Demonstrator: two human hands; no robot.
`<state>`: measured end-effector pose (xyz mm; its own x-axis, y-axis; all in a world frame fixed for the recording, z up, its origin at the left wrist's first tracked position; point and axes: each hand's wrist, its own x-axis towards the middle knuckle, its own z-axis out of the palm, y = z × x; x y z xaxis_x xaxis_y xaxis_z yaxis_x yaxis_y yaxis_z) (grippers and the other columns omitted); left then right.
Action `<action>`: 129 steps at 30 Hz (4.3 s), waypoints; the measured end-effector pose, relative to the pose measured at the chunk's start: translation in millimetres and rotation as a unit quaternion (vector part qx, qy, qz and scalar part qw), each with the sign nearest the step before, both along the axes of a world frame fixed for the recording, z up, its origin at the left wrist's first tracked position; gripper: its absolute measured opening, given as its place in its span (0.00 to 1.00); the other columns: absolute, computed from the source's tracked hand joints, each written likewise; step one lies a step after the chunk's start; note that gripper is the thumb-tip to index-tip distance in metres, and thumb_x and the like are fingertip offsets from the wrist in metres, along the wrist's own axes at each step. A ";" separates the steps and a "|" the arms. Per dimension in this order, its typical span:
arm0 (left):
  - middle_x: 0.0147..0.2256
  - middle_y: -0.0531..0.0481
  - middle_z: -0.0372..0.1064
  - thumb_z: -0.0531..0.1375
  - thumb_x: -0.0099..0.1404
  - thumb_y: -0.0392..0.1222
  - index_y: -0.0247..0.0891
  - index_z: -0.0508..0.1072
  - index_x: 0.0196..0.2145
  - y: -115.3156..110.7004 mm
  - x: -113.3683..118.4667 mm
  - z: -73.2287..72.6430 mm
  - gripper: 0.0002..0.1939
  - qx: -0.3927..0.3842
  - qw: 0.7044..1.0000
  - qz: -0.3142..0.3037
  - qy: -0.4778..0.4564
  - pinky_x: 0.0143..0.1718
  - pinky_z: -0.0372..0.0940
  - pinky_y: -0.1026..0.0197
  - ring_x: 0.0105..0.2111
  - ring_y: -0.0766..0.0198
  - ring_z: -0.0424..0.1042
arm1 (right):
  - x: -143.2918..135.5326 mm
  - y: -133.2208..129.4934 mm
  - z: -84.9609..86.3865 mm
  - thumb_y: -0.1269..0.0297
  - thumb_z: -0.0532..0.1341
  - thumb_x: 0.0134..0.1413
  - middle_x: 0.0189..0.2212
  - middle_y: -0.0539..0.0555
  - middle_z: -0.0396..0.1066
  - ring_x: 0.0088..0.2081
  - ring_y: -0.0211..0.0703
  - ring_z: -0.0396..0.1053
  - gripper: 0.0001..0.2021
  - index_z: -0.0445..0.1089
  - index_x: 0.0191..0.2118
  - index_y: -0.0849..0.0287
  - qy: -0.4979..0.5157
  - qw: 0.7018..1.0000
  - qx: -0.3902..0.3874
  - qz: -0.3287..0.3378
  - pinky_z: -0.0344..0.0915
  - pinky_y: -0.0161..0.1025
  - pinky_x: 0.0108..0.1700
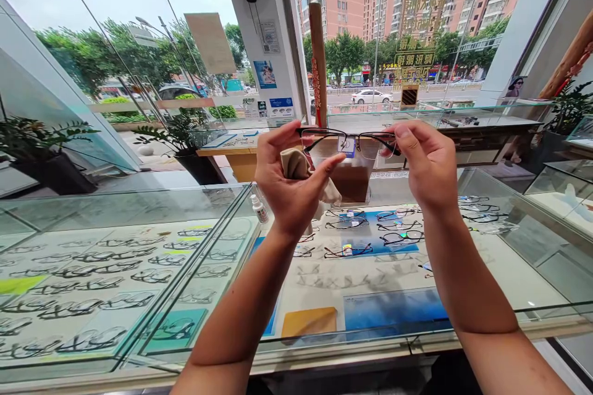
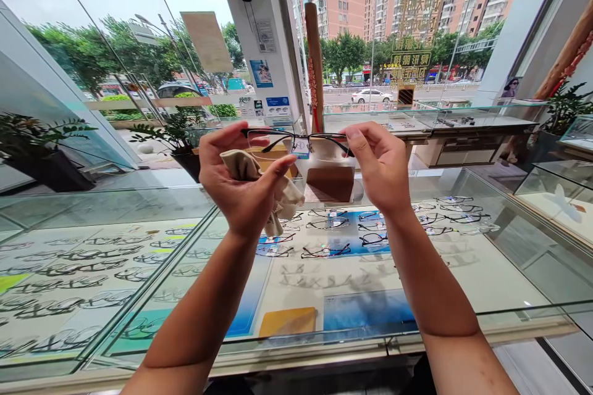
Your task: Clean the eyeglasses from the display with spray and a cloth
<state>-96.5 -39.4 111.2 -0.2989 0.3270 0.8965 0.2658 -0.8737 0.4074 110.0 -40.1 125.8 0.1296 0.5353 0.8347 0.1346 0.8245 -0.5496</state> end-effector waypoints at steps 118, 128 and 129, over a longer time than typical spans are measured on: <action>0.47 0.39 0.79 0.61 0.73 0.44 0.40 0.87 0.45 45.5 -36.1 -147.5 0.14 -0.446 0.699 0.145 0.540 0.37 0.63 0.54 0.44 0.46 0.79 | -9.1 43.6 -177.6 0.75 0.67 0.63 0.38 0.56 0.84 0.44 0.52 0.72 0.09 0.82 0.33 0.57 -0.640 0.763 -0.086 -0.023 0.51 0.46 0.43; 0.48 0.35 0.80 0.61 0.72 0.42 0.37 0.86 0.43 50.5 -28.3 -151.6 0.13 -0.460 0.686 0.140 0.546 0.41 0.67 0.53 0.45 0.44 0.79 | -10.0 40.0 -173.8 0.72 0.67 0.63 0.38 0.56 0.83 0.44 0.52 0.73 0.08 0.79 0.31 0.57 -0.638 0.760 -0.122 -0.003 0.52 0.45 0.43; 0.48 0.35 0.80 0.60 0.72 0.42 0.37 0.86 0.43 50.9 -28.0 -151.9 0.13 -0.460 0.688 0.139 0.544 0.41 0.67 0.53 0.46 0.44 0.79 | -9.6 38.7 -171.1 0.70 0.68 0.62 0.37 0.55 0.83 0.44 0.52 0.73 0.07 0.78 0.31 0.57 -0.627 0.768 -0.131 0.001 0.52 0.45 0.44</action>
